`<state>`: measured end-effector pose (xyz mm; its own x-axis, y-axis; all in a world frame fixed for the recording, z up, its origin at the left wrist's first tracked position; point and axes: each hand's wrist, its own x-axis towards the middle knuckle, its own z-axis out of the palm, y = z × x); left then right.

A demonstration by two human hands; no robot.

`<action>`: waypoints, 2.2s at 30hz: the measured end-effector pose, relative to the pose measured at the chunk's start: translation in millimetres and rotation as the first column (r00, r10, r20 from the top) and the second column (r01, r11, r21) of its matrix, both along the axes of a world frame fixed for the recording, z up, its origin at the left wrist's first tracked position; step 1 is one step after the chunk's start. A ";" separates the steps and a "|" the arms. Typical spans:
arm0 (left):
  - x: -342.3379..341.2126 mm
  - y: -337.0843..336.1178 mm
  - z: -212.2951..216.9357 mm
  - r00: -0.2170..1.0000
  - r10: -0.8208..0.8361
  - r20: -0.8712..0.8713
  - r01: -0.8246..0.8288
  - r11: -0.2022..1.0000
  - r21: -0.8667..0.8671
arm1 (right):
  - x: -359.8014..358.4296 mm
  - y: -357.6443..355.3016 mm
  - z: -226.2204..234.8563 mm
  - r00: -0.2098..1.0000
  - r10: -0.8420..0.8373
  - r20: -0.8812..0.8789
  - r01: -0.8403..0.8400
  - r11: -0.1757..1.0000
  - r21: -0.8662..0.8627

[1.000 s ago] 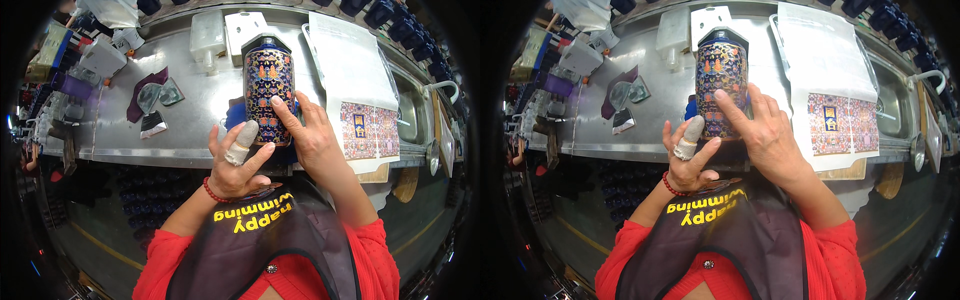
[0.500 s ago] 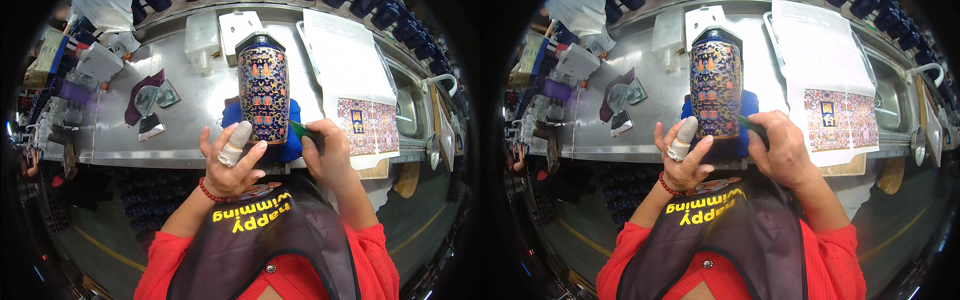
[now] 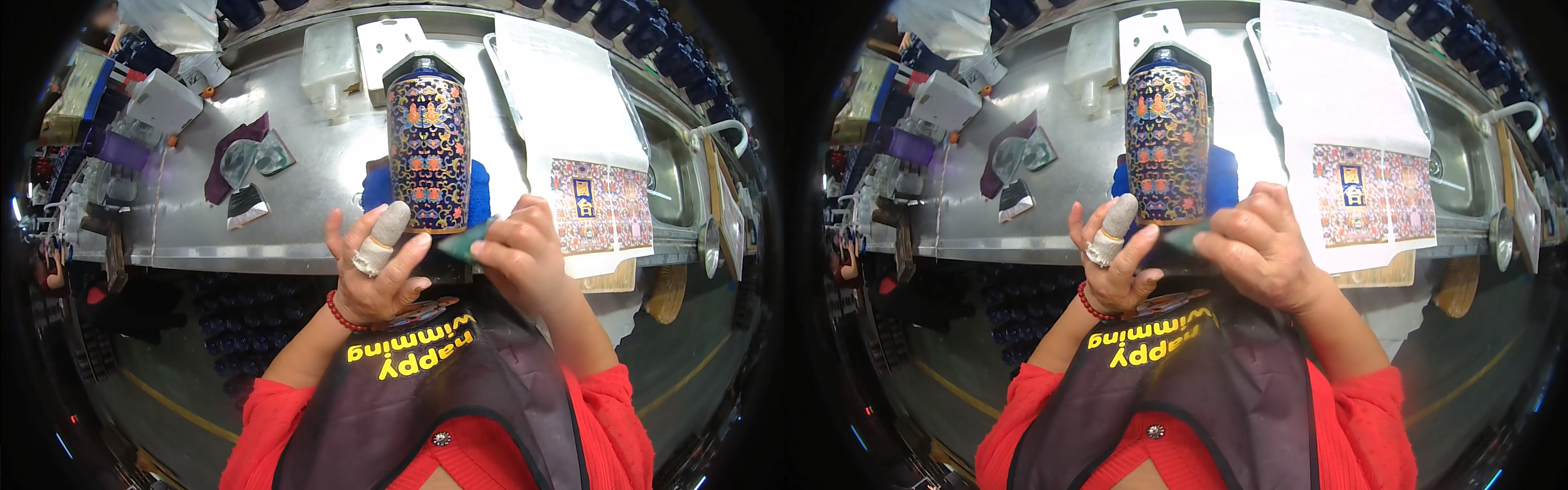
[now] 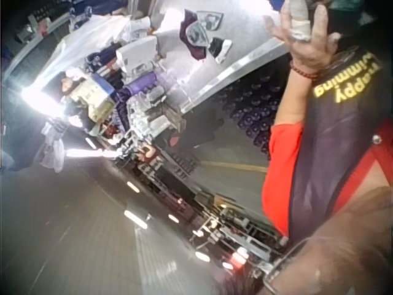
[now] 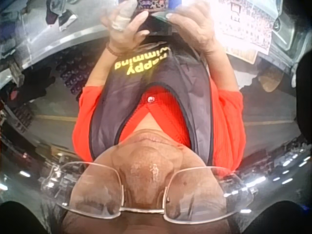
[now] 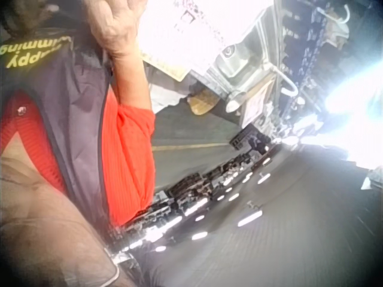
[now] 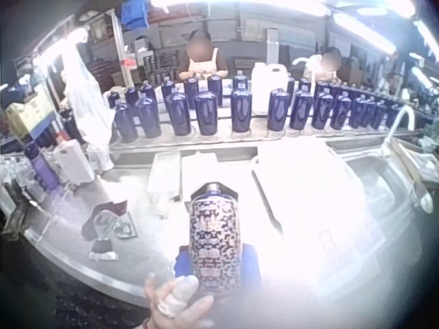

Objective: The person applies a decorative sticker to a dark blue bottle, smoothing it with a green card and adjusting the edges. They rotate the bottle to align the design and continue smoothing the surface.

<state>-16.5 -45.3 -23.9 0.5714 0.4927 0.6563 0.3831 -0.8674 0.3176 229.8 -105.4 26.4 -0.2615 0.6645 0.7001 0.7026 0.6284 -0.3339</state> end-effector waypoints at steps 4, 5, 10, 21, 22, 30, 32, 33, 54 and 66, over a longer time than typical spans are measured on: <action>-0.6 -5.4 2.6 0.999 -0.012 -0.042 0.014 0.998 0.060 | 4.4 2.6 5.2 0.993 0.102 0.060 -0.099 0.994 -0.045; 0.1 -5.9 3.6 0.998 -0.003 -0.065 0.007 0.998 0.062 | 6.1 3.0 5.3 0.995 0.076 -0.057 -0.083 0.990 -0.113; 8.2 -7.9 7.6 0.989 0.086 -0.117 -0.077 0.994 0.083 | 13.0 0.8 -2.5 0.931 -0.048 -0.361 -0.081 0.939 -0.333; 6.6 -7.0 3.6 0.991 0.109 -0.077 -0.104 0.993 0.055 | 8.5 3.7 -8.1 0.791 -0.267 -0.551 -0.112 0.822 -0.559; 6.1 -6.9 2.4 0.991 0.112 -0.070 -0.109 0.993 0.043 | 8.2 4.9 -11.4 0.853 -0.266 -0.449 -0.009 0.853 -0.523; 5.1 0.4 3.6 0.997 0.072 0.005 -0.071 0.997 -0.017 | 9.6 21.7 14.2 0.987 0.159 -0.039 -0.163 0.960 -0.227; 9.7 3.7 6.1 0.997 0.079 0.008 -0.078 0.995 -0.069 | 10.2 50.7 40.7 0.978 0.166 -0.124 -0.202 0.897 -0.394; 12.7 4.7 7.4 0.996 0.089 0.002 -0.088 0.992 -0.085 | 9.4 69.0 51.6 0.968 0.195 -0.158 -0.245 0.873 -0.421; 30.8 55.7 53.2 0.962 -0.094 -0.255 0.111 0.992 0.054 | 42.3 79.2 20.3 0.818 -0.295 -0.494 -0.065 0.806 -0.589; 45.8 103.4 66.9 0.996 0.062 -0.063 -0.065 0.997 -0.050 | 40.7 133.3 63.9 0.903 -0.124 -0.412 -0.207 0.714 -0.668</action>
